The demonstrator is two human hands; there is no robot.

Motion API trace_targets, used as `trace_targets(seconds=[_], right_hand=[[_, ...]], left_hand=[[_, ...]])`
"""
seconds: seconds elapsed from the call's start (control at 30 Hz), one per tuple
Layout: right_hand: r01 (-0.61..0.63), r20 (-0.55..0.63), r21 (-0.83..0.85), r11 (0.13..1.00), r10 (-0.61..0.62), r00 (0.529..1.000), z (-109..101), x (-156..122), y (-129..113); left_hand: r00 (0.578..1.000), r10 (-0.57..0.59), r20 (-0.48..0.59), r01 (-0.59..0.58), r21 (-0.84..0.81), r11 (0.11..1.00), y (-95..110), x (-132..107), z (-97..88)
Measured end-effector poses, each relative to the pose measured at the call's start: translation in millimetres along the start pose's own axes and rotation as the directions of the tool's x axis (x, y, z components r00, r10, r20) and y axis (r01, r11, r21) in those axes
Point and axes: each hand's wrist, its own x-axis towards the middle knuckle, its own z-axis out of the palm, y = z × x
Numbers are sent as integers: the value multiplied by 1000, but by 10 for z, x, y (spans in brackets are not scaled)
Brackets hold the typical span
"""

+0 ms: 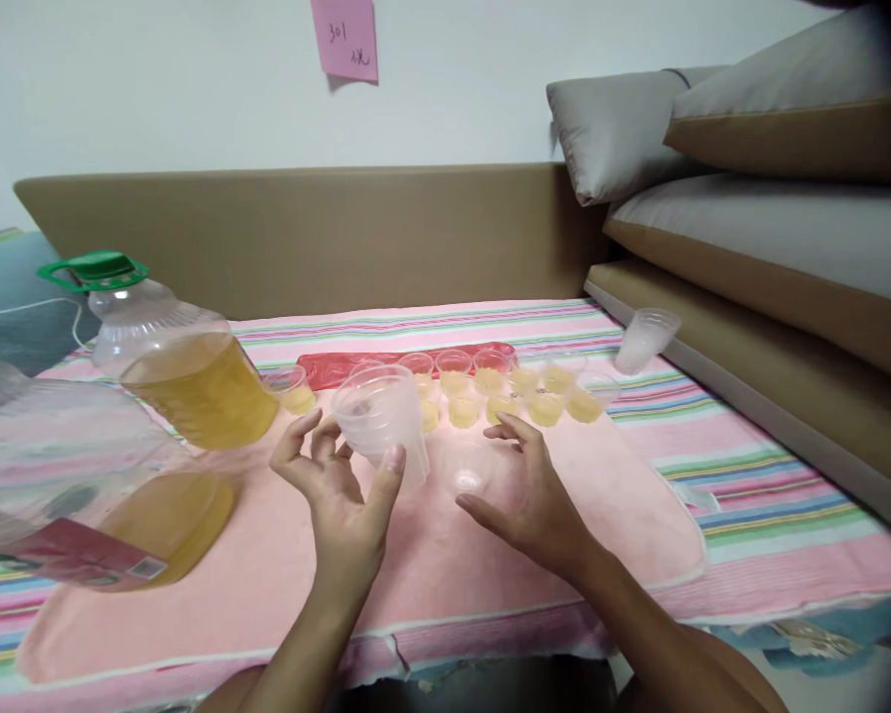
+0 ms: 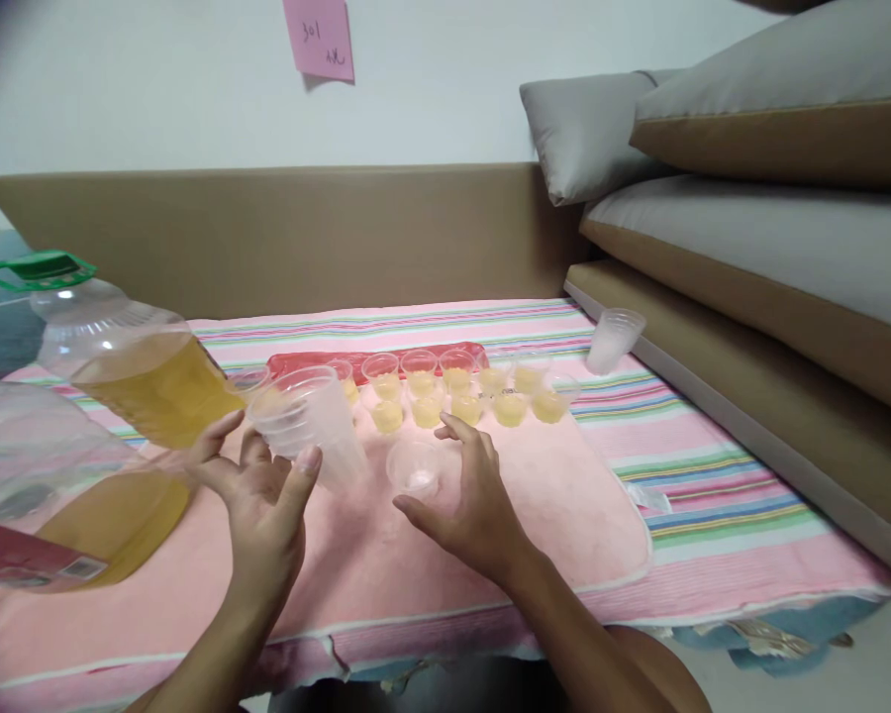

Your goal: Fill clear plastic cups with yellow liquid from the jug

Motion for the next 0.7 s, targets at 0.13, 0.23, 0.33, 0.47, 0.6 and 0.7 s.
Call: trace_targets(seconds=[0.13,0.23,0.33,0.47,0.6,0.7], right_hand=[[36,-68,56,998,-32,997,-55,8,-95],[71,-106,156,985,-55,993,-107,27,-194],[64,-85,307,949,-40,996,-149,41,-290],[15,0,488,873,-17,1000,-169,40,-385],[-49,55,570,820,22,998,-159,38,-452],[-59,70,605,794,20,997,-152,53,-495]], left_hand=[[999,-29,30,28,23,999,13,-70,38],[997,-20,71,17,37,999,31,-123,52],[988,-22,151,16,42,999,59,-179,57],[965,-57,256,49,38,998,80,-262,65],[937,-54,346,25,86,996,72,-327,68],[920,-50,389,-8,147,989,65,-346,63]])
